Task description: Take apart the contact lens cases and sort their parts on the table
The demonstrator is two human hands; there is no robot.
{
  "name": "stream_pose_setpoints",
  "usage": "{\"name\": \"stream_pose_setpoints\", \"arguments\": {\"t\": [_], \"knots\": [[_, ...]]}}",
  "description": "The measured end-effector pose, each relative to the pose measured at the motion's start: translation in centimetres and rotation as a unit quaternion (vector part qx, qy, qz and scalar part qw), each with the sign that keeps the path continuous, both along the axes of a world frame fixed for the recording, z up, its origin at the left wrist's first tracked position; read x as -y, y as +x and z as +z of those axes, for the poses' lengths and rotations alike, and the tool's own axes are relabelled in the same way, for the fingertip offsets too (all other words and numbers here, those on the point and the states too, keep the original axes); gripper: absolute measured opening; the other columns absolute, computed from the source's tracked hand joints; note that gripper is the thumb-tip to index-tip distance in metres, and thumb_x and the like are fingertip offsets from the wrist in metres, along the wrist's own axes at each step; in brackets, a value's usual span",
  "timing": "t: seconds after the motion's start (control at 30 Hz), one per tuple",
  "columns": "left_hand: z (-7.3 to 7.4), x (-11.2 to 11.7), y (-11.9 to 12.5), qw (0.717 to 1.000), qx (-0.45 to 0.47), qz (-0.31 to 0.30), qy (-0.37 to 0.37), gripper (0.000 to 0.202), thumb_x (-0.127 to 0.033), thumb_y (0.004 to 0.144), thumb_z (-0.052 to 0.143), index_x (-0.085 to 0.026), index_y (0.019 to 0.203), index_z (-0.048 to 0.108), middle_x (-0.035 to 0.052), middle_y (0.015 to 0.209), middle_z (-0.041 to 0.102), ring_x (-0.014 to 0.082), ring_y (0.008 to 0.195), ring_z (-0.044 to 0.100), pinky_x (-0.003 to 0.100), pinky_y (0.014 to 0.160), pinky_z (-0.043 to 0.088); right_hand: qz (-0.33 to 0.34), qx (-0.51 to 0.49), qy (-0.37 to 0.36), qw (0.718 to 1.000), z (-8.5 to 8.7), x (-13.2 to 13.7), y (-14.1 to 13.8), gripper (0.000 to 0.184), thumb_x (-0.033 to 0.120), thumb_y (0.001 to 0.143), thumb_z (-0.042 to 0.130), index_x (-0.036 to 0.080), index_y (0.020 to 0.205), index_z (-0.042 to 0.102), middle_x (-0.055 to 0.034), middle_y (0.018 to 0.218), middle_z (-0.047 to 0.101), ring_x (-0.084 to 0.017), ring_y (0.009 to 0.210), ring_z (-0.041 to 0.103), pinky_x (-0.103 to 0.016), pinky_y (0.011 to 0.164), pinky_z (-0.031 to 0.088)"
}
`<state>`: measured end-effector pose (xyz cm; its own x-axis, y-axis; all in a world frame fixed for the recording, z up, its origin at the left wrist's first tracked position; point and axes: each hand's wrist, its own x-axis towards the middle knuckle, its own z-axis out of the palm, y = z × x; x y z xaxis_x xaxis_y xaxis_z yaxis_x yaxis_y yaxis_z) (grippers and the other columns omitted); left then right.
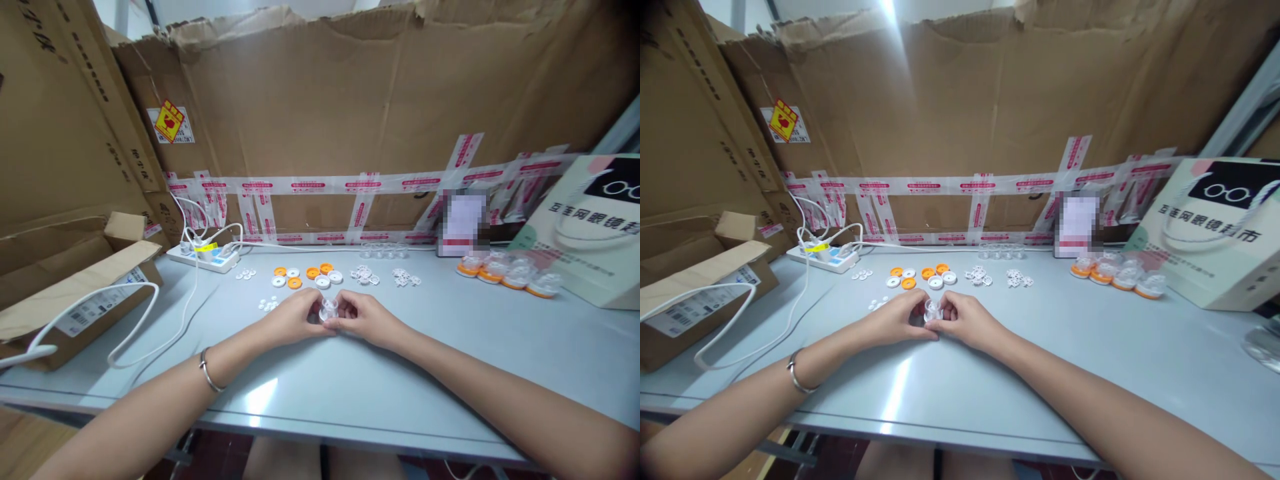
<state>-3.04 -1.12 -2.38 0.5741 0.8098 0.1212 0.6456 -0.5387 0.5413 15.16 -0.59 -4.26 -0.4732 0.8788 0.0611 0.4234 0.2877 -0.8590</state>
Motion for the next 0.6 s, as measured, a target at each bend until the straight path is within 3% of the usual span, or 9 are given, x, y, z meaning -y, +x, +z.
{"name": "stream_pose_setpoints", "arguments": {"t": [0.33,0.6], "knots": [[-0.86,-0.14,0.16,0.999,0.04,0.022,0.024,0.027,-0.041,0.073,0.061,-0.017,0.079,0.05,0.0018,0.08,0.052,0.0142,0.071,0.047,0.023,0.061,0.035,-0.026,-0.013,-0.014,0.999,-0.31,-0.39,0.06,0.034,0.041,0.061,0.069,0.018,0.068,0.045,0.0064,0.058,0.042,-0.009,0.055,0.037,-0.021,0.05,0.028],[-0.81,-0.44,0.22,0.998,0.05,0.02,0.016,0.023,-0.035,0.072,0.061,-0.016,0.08,0.051,0.0011,0.077,0.052,0.0146,0.071,0.048,0.024,0.064,0.036,-0.015,-0.064,-0.002,0.998,-0.49,-0.13,-0.15,0.03,0.036,0.065,0.066,0.018,0.083,0.048,0.0067,0.061,0.043,-0.009,0.054,0.039,-0.021,0.051,0.031]]}}
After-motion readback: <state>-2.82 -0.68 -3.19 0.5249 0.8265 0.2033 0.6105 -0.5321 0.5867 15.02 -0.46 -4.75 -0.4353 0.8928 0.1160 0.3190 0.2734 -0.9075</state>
